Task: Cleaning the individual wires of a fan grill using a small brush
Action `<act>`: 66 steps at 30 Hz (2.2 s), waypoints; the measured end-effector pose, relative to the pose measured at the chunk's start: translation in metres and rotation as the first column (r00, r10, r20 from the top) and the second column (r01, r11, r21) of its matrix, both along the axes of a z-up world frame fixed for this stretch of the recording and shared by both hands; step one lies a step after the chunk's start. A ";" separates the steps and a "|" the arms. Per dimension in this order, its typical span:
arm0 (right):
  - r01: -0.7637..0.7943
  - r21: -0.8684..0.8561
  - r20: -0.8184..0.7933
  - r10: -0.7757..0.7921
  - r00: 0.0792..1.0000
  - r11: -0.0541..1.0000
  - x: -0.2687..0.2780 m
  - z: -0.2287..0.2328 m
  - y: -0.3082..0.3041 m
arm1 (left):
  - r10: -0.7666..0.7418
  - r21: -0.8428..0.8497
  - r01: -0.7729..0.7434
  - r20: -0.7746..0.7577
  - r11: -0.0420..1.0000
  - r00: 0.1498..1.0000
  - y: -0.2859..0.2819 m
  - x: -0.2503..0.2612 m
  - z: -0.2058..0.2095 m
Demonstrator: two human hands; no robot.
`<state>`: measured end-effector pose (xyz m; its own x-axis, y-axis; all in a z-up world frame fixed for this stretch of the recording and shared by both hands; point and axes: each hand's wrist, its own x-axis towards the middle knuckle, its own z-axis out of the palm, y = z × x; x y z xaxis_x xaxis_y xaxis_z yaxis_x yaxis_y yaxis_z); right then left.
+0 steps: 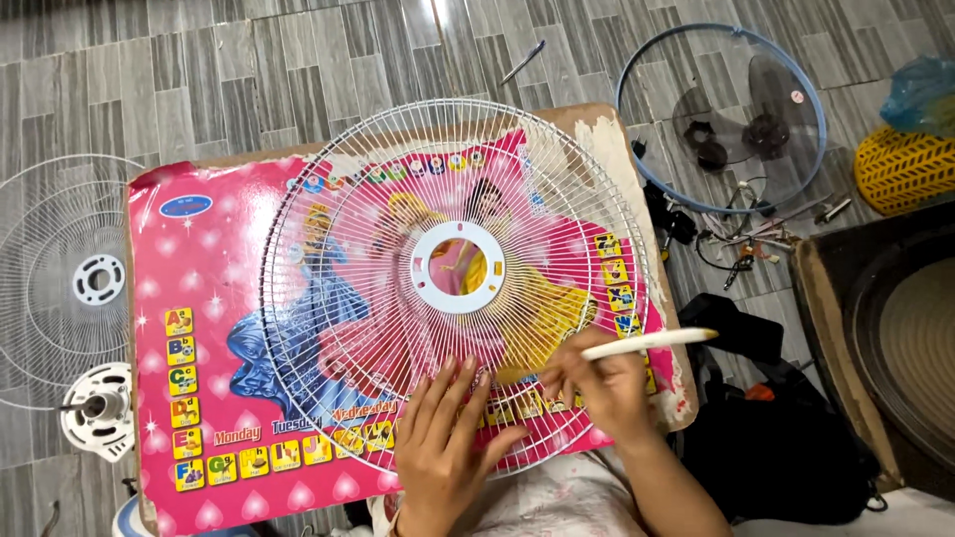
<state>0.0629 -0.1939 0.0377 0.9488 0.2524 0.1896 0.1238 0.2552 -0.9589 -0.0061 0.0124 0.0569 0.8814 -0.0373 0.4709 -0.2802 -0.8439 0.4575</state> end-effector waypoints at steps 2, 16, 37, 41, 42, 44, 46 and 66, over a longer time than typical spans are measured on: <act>-0.046 -0.022 -0.014 0.045 0.999 0.999 0.001 0.005 0.002 | -0.004 -0.003 0.004 0.003 1.000 1.000 0.000 0.000 -0.001; 0.327 -0.150 -0.119 -0.345 0.931 0.933 0.004 -0.008 -0.057 | -0.015 -0.031 0.013 -0.087 0.999 0.996 0.005 -0.002 -0.007; 0.325 -0.046 -0.221 -0.327 0.919 0.944 -0.034 -0.022 -0.041 | -0.008 -0.013 0.007 -0.109 1.000 0.994 0.014 -0.010 0.008; 0.367 0.000 -0.178 -0.361 0.915 0.930 -0.022 -0.020 -0.038 | 0.005 -0.035 -0.010 -0.121 0.999 0.993 0.000 -0.007 0.003; 0.390 0.038 -0.169 -0.378 0.910 0.920 -0.018 -0.019 -0.037 | 0.029 0.022 -0.027 -0.122 0.999 0.992 0.000 -0.007 0.002; 0.408 0.074 -0.161 -0.393 0.905 0.910 -0.019 -0.019 -0.035 | 0.057 0.076 -0.047 -0.123 0.996 0.991 -0.001 -0.004 0.002; 0.194 0.129 -0.106 -0.181 0.978 0.973 -0.028 -0.023 -0.030 | 0.091 0.126 -0.076 -0.113 0.989 0.989 0.000 -0.002 0.003; 0.574 0.092 -0.231 -0.543 0.807 0.814 -0.027 -0.033 -0.057 | -0.051 0.235 0.085 -0.150 0.968 0.987 0.002 -0.016 0.005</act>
